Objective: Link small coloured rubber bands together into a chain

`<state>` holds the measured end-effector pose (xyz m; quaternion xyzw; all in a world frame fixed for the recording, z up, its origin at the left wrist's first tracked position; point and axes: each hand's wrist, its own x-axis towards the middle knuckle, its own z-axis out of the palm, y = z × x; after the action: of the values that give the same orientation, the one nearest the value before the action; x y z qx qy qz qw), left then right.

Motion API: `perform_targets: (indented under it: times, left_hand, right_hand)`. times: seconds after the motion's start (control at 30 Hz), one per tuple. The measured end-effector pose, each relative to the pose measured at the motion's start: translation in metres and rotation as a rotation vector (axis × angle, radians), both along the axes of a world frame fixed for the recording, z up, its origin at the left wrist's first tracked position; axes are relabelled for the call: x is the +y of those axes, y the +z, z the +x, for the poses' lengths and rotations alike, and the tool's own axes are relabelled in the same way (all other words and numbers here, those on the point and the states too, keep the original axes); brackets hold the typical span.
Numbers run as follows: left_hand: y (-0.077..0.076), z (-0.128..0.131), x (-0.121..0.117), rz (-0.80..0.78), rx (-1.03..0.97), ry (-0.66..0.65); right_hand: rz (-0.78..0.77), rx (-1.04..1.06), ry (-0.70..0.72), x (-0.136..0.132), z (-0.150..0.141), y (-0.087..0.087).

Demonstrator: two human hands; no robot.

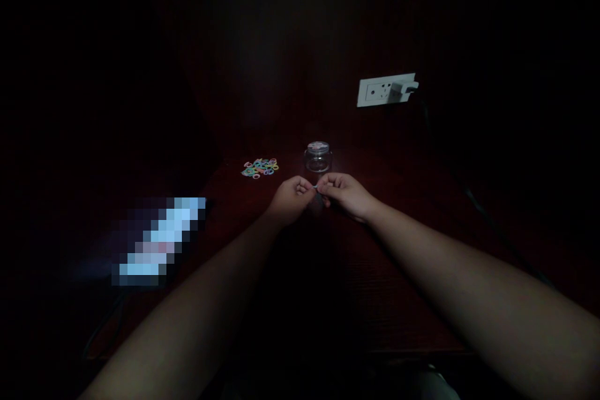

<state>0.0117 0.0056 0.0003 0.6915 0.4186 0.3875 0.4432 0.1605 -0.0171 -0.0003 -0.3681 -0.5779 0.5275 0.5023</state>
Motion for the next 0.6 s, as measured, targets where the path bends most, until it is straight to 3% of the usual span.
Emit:
perform_targets:
  times: [0.3, 0.6]
  left_hand:
    - [-0.0021, -0.0013, -0.0005, 0.07, 0.014, 0.036]
    - [0.0058, 0.0019, -0.0078, 0.008, -0.012, -0.05]
  right_hand:
    - [-0.028, -0.045, 0.142, -0.0017, 0.0016, 0.0019]
    - [-0.018, -0.084, 0.192, -0.0038, 0.0018, 0.0041]
